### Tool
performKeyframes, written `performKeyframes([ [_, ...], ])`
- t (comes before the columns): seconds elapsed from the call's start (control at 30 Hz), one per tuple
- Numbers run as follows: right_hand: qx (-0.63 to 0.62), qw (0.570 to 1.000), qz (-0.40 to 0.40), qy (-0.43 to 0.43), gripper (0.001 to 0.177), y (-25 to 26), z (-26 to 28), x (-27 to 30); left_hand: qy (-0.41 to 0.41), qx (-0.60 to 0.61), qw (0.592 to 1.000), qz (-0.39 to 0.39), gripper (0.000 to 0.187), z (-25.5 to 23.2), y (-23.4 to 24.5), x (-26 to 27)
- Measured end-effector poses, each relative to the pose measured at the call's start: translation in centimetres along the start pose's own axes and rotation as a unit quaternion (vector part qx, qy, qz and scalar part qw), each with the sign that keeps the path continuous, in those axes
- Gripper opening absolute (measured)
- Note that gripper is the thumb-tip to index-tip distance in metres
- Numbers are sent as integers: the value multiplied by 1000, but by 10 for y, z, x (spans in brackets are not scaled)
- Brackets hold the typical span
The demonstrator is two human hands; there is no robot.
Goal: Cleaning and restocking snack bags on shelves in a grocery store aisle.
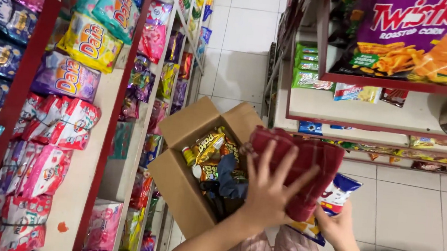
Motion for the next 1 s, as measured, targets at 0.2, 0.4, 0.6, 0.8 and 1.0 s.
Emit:
performKeyframes([
  [0.2,-134,987,-50,-66,66,10,32,-7,-141,-174,974,42,73,-33,-44,28],
  [0.4,50,998,25,-38,42,-1,-38,10,16,-114,993,32,74,-9,-5,6],
  [0.6,-270,962,-27,-39,62,0,3,7,-58,-123,989,55,78,-60,-32,46],
  [0.8,-518,847,-41,-111,59,-16,89,4,-152,-205,965,-65,63,-54,-63,94],
  [1.0,-480,864,-138,-70,59,-1,62,8,-151,-83,980,-94,58,-41,-133,205],
])
Point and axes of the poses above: each hand's wrist, its own x-axis away from the middle knuckle, its own y-axis out of the back of the hand, z = x × y, the point moved 9 cm from there along -x, towards the middle knuckle, and after that the axes turned 6 degrees about z, right-handed, at the moved point
